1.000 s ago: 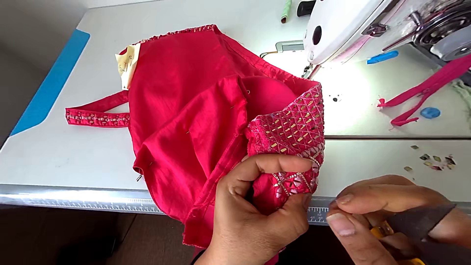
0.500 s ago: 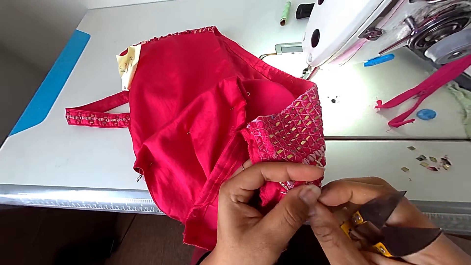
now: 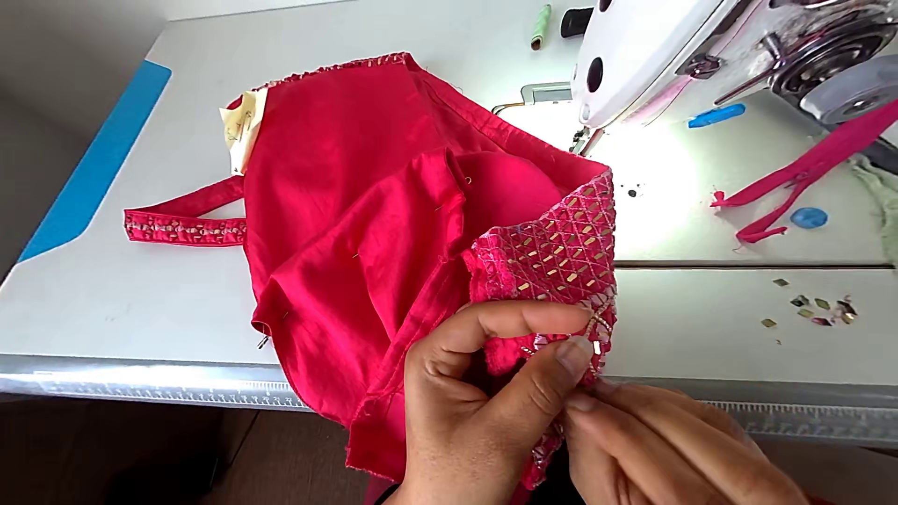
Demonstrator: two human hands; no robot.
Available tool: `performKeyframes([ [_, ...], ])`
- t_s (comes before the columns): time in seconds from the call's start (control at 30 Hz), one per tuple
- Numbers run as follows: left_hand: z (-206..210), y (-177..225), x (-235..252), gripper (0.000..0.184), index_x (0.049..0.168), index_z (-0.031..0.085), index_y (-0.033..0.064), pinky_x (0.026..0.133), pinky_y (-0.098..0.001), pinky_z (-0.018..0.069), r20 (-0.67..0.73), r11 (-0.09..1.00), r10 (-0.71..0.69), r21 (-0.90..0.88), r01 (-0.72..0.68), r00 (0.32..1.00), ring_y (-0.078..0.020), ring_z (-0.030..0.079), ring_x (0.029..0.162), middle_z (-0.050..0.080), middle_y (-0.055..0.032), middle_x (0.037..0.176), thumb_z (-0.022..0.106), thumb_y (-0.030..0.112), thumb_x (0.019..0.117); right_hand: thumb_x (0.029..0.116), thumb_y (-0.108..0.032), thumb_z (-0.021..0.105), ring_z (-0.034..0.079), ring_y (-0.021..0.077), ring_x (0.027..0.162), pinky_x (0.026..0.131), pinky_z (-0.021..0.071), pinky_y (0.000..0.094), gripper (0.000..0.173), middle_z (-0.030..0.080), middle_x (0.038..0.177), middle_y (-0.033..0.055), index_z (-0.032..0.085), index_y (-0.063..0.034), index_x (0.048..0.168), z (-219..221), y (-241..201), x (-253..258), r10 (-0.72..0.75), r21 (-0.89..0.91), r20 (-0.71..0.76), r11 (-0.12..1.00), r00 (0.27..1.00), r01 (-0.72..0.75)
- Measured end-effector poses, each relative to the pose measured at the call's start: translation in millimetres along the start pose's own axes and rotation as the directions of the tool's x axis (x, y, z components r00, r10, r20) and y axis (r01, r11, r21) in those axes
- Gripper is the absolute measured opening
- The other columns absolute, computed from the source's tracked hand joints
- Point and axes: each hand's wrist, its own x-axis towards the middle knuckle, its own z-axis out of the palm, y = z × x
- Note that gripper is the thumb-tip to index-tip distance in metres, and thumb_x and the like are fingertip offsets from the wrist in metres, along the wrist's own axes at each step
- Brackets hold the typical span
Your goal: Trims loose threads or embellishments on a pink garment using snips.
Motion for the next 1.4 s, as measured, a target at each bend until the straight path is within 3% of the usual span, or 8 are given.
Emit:
performKeyframes([
  [0.1, 0, 0, -2, 0.015, 0.107, 0.076, 0.0081, 0.076, -0.0209, 0.0600, 0.010, 1.000, 0.004, 0.008, -0.004, 1.000, -0.0045, 0.070, 0.084, 0.074, -0.0024, 0.097, 0.069, 0.003, 0.0950, 0.0998, -0.015, 0.065, 0.065, 0.0040, 0.091, 0.083, 0.0532, 0.0131, 0.006, 0.066, 0.100, 0.0007, 0.063, -0.0097, 0.103, -3, 6, 3, 0.173, 0.213, 0.012, 0.962, 0.985, -0.171],
  [0.2, -1, 1, -2, 0.016, 0.110, 0.075, 0.0086, 0.078, -0.0213, 0.0598, 0.016, 1.000, -0.008, 0.003, 0.008, 1.000, -0.0046, 0.070, 0.086, 0.073, -0.0020, 0.098, 0.069, 0.005, 0.0953, 0.1015, -0.035, 0.066, 0.058, -0.0104, 0.076, 0.065, 0.0463, 0.0048, 0.021, 0.067, 0.089, -0.0100, 0.064, -0.0140, 0.107, -21, 9, 13, 0.415, 0.427, 0.229, 0.770, 0.881, -0.474],
  [0.27, -1, 1, -1, 0.020, 0.110, 0.075, 0.0092, 0.076, -0.0215, 0.0610, 0.011, 1.000, -0.013, -0.007, 0.013, 1.000, -0.0046, 0.071, 0.085, 0.074, -0.0017, 0.098, 0.075, 0.005, 0.0902, 0.1066, -0.049, 0.048, 0.048, -0.0125, 0.067, 0.057, 0.0358, 0.0051, 0.036, 0.059, 0.080, -0.0102, 0.056, -0.0134, 0.112, -39, 14, 21, 0.419, 0.488, 0.470, 0.610, 0.777, -0.624],
  [0.33, 0, 0, -1, 0.026, 0.111, 0.075, 0.0097, 0.077, -0.0213, 0.0609, 0.015, 1.000, 0.002, 0.006, -0.002, 1.000, -0.0050, 0.071, 0.087, 0.074, -0.0015, 0.100, 0.078, 0.003, 0.0864, 0.1075, -0.059, 0.029, 0.046, -0.0108, 0.067, 0.057, 0.0349, 0.0072, 0.053, 0.054, 0.080, -0.0082, 0.053, -0.0117, 0.111, -52, 19, 29, 0.332, 0.529, 0.641, 0.462, 0.692, -0.712],
  [0.4, -2, -2, -1, 0.028, 0.112, 0.074, 0.0098, 0.079, -0.0215, 0.0610, 0.033, 1.000, 0.020, 0.018, -0.021, 0.999, -0.0050, 0.071, 0.089, 0.074, -0.0013, 0.101, 0.078, 0.001, 0.0857, 0.1109, -0.051, 0.025, 0.047, -0.0098, 0.072, 0.061, 0.0371, 0.0077, 0.055, 0.052, 0.084, -0.0071, 0.058, -0.0075, 0.106, -60, 23, 35, 0.249, 0.535, 0.721, 0.394, 0.647, -0.748],
  [0.53, -7, -3, 0, 0.029, 0.115, 0.074, 0.0090, 0.081, -0.0214, 0.0600, 0.076, 0.999, 0.044, 0.022, -0.046, 0.996, -0.0049, 0.070, 0.091, 0.074, -0.0014, 0.102, 0.078, 0.003, 0.0867, 0.1140, -0.034, 0.030, 0.048, -0.0039, 0.066, 0.058, 0.0391, 0.0129, 0.051, 0.054, 0.076, -0.0015, 0.063, 0.0037, 0.112, -67, 27, 45, 0.203, 0.435, 0.781, 0.503, 0.591, -0.747],
  [0.87, -11, -3, 2, 0.033, 0.119, 0.073, 0.0101, 0.083, -0.0205, 0.0595, 0.145, 0.996, 0.053, 0.062, -0.063, 0.988, -0.0042, 0.070, 0.092, 0.074, -0.0004, 0.105, 0.076, 0.001, 0.0875, 0.1137, -0.035, 0.032, 0.048, -0.0064, 0.060, 0.053, 0.0397, 0.0105, 0.046, 0.056, 0.073, -0.0055, 0.066, -0.0032, 0.112, -65, 43, 59, 0.099, 0.393, 0.862, 0.488, 0.497, -0.779],
  [1.4, -16, -3, 4, 0.032, 0.121, 0.073, 0.0104, 0.084, -0.0198, 0.0590, 0.208, 0.994, 0.056, 0.079, -0.074, 0.977, -0.0031, 0.070, 0.093, 0.074, 0.0002, 0.107, 0.075, 0.003, 0.0893, 0.1133, -0.029, 0.036, 0.045, -0.0052, 0.056, 0.048, 0.0362, 0.0119, 0.040, 0.052, 0.069, -0.0061, 0.066, -0.0034, 0.110, -68, 49, 73, 0.051, 0.294, 0.926, 0.520, 0.373, -0.802],
])
